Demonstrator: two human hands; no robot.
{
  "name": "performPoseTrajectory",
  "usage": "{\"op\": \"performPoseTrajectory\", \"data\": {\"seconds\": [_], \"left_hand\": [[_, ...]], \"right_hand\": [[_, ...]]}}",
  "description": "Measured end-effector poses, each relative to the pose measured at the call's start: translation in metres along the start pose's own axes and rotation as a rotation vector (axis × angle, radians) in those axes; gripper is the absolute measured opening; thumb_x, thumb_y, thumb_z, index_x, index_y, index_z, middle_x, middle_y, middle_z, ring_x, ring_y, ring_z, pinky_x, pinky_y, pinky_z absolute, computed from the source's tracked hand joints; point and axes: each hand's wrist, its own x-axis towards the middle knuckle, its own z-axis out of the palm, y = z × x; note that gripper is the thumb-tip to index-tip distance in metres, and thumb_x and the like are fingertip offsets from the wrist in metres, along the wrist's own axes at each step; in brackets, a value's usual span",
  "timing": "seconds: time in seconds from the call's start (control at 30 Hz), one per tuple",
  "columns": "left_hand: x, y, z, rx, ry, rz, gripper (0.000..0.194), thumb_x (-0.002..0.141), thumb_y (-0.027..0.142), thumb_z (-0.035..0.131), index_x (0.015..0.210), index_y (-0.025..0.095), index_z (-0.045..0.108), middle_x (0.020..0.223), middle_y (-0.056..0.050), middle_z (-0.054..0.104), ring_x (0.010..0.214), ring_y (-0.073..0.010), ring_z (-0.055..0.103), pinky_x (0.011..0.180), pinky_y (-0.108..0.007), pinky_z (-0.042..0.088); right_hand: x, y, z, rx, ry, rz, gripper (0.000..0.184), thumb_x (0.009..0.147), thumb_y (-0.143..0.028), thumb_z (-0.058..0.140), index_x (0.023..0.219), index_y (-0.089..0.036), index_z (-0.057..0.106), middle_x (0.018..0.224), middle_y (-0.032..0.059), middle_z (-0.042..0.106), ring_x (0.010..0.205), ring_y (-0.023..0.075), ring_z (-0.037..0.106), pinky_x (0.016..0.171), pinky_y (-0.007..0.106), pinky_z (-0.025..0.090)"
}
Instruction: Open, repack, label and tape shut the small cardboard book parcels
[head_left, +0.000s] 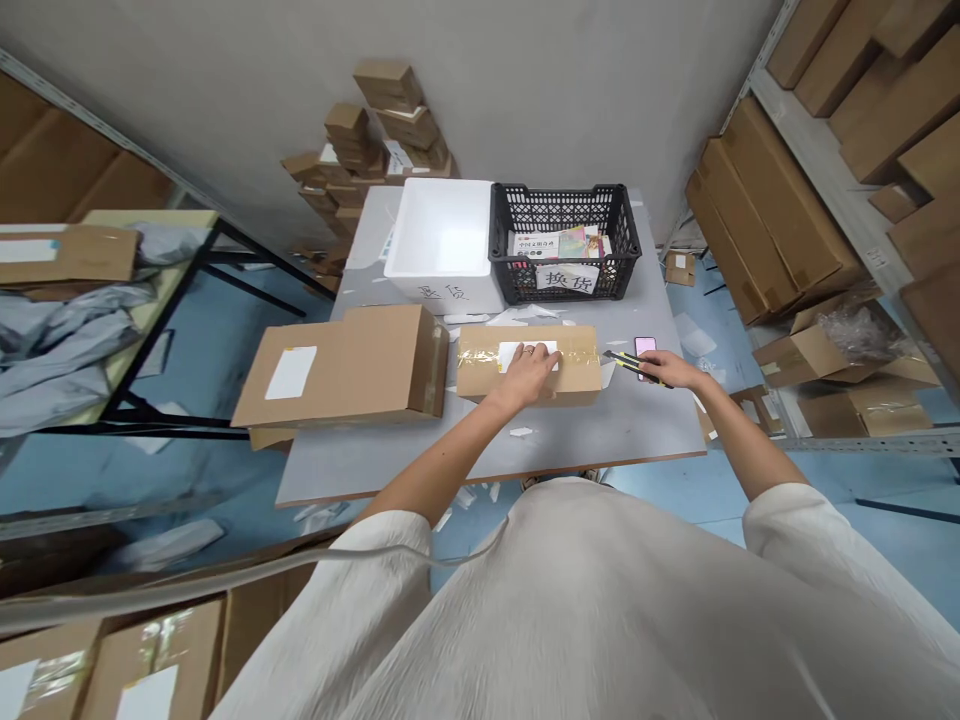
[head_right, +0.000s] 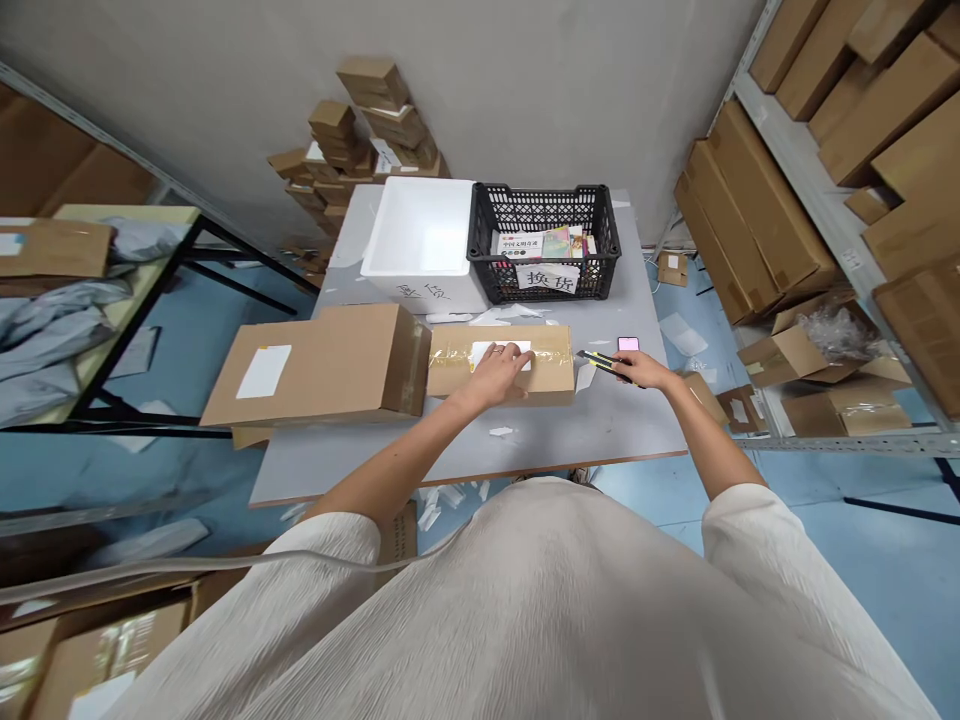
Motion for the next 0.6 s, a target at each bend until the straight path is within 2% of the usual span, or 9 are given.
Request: {"op": "performPoseTrajectory", "data": {"seconds": [0.07,0.13,0.2,0.3,0.43,0.5,0.6], "left_hand": [[0.0,0.0,-0.003,-0.005,0.008,0.004,0.092,0.08,0.039,0.095,0.161,0.027,0.052,0.149,-0.018,0.062,0.144,-0.0425,0.06,0.138,-0.06,0.025],[0.002,0.0,-0.006,-0.04,0.037,-0.012,0.095,0.086,0.047,0.09,0.168,0.027,0.046,0.154,-0.019,0.06,0.144,-0.0428,0.06,0.135,-0.058,0.031],[0.004,0.0,-0.009,-0.077,0.082,-0.049,0.081,0.099,0.051,0.075,0.17,0.026,0.045,0.159,-0.02,0.056,0.142,-0.0413,0.062,0.13,-0.055,0.039],[0.011,0.0,-0.01,-0.095,0.137,-0.1,0.055,0.111,0.04,0.052,0.163,0.023,0.053,0.158,-0.021,0.058,0.14,-0.0388,0.063,0.124,-0.053,0.046],[0.025,-0.002,-0.004,-0.073,0.158,-0.074,0.053,0.108,0.027,0.056,0.16,0.024,0.055,0.163,-0.021,0.056,0.157,-0.0394,0.049,0.133,-0.059,0.035],[0.033,-0.004,-0.001,-0.068,0.145,-0.047,0.06,0.105,0.023,0.06,0.164,0.026,0.051,0.169,-0.02,0.052,0.164,-0.0392,0.04,0.137,-0.063,0.027],[0.043,-0.008,0.002,-0.075,0.096,-0.025,0.068,0.102,0.025,0.066,0.168,0.025,0.047,0.172,-0.022,0.048,0.167,-0.0415,0.036,0.138,-0.068,0.021]], "right_hand": [[-0.004,-0.001,-0.002,0.02,0.045,-0.016,0.045,0.098,-0.069,0.068,0.094,-0.024,0.067,0.082,0.004,0.072,0.065,0.017,0.059,0.057,0.027,0.047],[-0.006,-0.003,-0.001,0.065,0.084,-0.041,0.047,0.098,-0.07,0.069,0.099,-0.023,0.068,0.085,0.006,0.075,0.069,0.0188,0.063,0.06,0.029,0.049],[-0.008,-0.005,0.001,0.1,0.111,-0.059,0.05,0.098,-0.072,0.069,0.107,-0.022,0.07,0.089,0.0072,0.078,0.071,0.0195,0.064,0.061,0.03,0.05],[-0.011,-0.007,0.003,0.103,0.134,-0.103,0.059,0.099,-0.076,0.066,0.117,-0.02,0.072,0.09,0.0067,0.078,0.077,0.0209,0.067,0.068,0.031,0.054],[-0.016,-0.011,0.007,0.035,0.132,-0.18,0.065,0.107,-0.074,0.054,0.135,-0.02,0.076,0.095,0.0074,0.078,0.086,0.0245,0.072,0.081,0.036,0.059],[-0.018,-0.013,0.009,-0.075,0.144,-0.222,0.061,0.109,-0.068,0.053,0.143,-0.024,0.078,0.105,0.0086,0.08,0.092,0.0264,0.074,0.086,0.038,0.06],[-0.017,-0.015,0.014,-0.282,0.185,-0.269,0.052,0.109,-0.057,0.059,0.147,-0.028,0.079,0.113,0.0106,0.079,0.098,0.0293,0.073,0.09,0.04,0.059]]}}
